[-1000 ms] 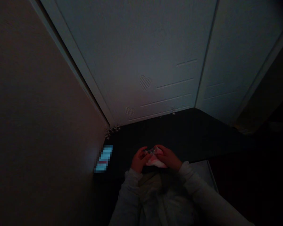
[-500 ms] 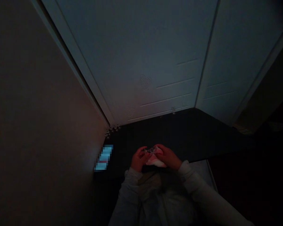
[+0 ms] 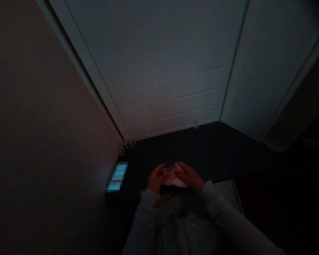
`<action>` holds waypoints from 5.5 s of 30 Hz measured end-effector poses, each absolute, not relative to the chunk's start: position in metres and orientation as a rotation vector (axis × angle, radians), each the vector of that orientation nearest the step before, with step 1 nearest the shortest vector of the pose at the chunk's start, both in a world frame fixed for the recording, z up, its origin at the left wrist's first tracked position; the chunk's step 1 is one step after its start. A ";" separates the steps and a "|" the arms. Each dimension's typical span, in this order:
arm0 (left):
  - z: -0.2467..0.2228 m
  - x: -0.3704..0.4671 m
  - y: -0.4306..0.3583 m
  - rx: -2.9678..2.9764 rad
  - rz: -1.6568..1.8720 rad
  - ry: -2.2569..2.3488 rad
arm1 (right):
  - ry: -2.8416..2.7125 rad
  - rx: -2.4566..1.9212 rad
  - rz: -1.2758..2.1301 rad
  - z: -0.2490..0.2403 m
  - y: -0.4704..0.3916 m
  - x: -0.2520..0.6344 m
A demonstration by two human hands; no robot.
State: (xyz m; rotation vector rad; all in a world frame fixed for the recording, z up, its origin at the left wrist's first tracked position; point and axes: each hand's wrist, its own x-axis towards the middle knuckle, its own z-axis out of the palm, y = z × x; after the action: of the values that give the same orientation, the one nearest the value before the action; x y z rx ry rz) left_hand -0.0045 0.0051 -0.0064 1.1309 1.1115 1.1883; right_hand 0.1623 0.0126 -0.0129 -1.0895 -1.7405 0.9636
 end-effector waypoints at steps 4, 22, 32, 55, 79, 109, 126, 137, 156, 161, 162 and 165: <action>-0.005 -0.005 0.005 1.151 1.212 1.135 | -1.743 -1.096 0.960 -0.013 0.013 0.163; -0.005 -0.004 0.005 1.145 1.242 1.128 | -1.730 -1.104 0.966 -0.015 0.014 0.163; 0.001 -0.002 0.002 1.120 1.198 1.173 | -1.733 -1.063 0.963 -0.013 0.013 0.164; -0.006 -0.006 0.005 1.147 1.197 1.138 | -1.473 -1.128 1.027 -0.009 0.015 0.165; -0.004 -0.006 0.005 1.183 1.192 1.148 | -1.337 -1.096 1.133 -0.007 0.014 0.167; -0.008 -0.007 0.009 1.232 1.275 1.214 | -1.279 -0.939 1.236 -0.006 0.012 0.170; -0.001 -0.006 0.002 1.209 1.183 1.150 | -1.387 -1.036 1.040 -0.016 0.018 0.165; 0.000 -0.005 0.002 1.200 1.192 1.154 | -1.509 -1.153 0.929 -0.014 0.017 0.164; 0.002 -0.004 0.002 1.221 1.204 1.174 | -1.606 -1.134 1.000 -0.008 0.014 0.165; 0.000 -0.004 0.002 1.216 1.190 1.165 | -1.631 -1.127 1.001 -0.010 0.013 0.165; 0.000 -0.004 0.001 1.211 1.187 1.157 | -1.633 -1.132 1.008 -0.010 0.014 0.165; 0.001 -0.005 0.001 1.197 1.187 1.142 | -1.641 -1.142 1.005 -0.011 0.015 0.164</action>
State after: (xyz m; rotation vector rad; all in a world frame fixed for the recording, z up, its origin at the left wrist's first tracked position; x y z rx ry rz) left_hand -0.0046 0.0014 0.0006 1.1970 1.1421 1.1867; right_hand 0.1640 0.0149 -0.0112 -1.1424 -1.6406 1.0053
